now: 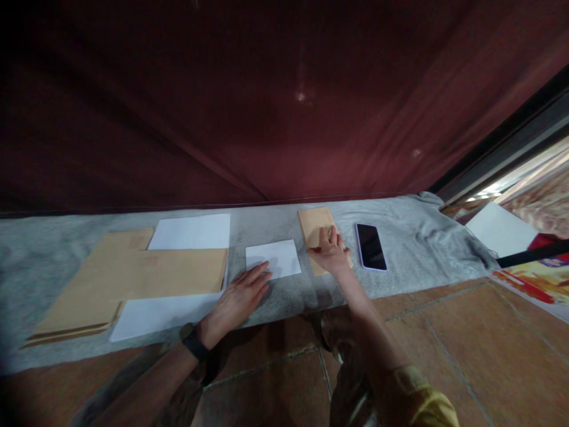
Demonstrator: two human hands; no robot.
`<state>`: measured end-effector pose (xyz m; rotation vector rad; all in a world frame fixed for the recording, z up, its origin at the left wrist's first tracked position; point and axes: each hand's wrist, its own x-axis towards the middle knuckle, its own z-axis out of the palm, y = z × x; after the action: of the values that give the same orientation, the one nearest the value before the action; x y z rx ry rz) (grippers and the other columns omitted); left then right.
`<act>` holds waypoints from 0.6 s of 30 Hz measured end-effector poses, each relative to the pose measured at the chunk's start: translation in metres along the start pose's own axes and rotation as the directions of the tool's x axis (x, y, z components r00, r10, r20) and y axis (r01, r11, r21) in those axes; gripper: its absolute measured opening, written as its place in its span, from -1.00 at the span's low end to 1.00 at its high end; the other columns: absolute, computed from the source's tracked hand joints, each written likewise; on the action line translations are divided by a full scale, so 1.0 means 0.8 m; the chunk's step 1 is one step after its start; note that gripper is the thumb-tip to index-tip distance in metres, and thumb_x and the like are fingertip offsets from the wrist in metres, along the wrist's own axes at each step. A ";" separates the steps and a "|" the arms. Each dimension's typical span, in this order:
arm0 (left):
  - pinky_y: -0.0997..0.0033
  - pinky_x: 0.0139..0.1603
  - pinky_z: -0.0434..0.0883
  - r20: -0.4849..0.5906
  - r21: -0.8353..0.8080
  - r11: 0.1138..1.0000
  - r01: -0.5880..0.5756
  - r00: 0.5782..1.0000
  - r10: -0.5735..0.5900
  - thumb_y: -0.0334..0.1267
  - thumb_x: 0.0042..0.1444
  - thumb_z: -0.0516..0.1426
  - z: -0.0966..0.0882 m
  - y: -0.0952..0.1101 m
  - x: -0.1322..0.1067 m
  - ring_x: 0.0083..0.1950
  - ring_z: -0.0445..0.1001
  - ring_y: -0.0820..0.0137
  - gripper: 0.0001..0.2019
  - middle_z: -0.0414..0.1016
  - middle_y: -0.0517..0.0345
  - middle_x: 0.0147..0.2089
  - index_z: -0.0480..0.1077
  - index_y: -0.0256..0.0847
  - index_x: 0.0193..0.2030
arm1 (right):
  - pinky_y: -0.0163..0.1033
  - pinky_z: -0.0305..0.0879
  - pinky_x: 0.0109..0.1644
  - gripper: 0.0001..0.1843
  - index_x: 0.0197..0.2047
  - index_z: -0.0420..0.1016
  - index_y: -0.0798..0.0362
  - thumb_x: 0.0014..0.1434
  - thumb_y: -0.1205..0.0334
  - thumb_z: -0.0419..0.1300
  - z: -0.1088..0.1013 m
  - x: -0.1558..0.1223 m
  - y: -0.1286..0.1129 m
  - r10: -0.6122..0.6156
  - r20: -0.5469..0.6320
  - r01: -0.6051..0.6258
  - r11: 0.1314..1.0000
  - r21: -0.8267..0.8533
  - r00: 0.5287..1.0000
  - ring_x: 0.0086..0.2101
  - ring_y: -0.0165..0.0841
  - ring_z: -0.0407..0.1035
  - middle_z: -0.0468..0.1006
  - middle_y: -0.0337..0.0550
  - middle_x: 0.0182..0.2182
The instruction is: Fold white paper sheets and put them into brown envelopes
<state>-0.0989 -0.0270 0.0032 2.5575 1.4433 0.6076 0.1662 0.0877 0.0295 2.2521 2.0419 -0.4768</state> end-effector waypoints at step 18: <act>0.05 0.27 0.44 -0.037 0.044 0.999 0.022 0.999 -0.020 -0.28 0.36 0.01 -0.010 -0.007 0.002 0.29 0.42 0.18 -0.69 0.38 -0.04 0.34 0.43 -0.18 0.16 | 0.39 -0.08 0.34 -0.18 0.49 -0.07 -0.12 0.30 -0.25 -0.01 -0.004 -0.005 0.003 0.010 -0.071 -0.008 1.000 0.022 0.997 0.42 0.04 -0.18 -0.16 0.00 0.50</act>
<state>-0.1061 -0.0229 0.0092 2.5748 1.5099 0.6288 0.1690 0.0848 0.0333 2.3218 2.0680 -0.4260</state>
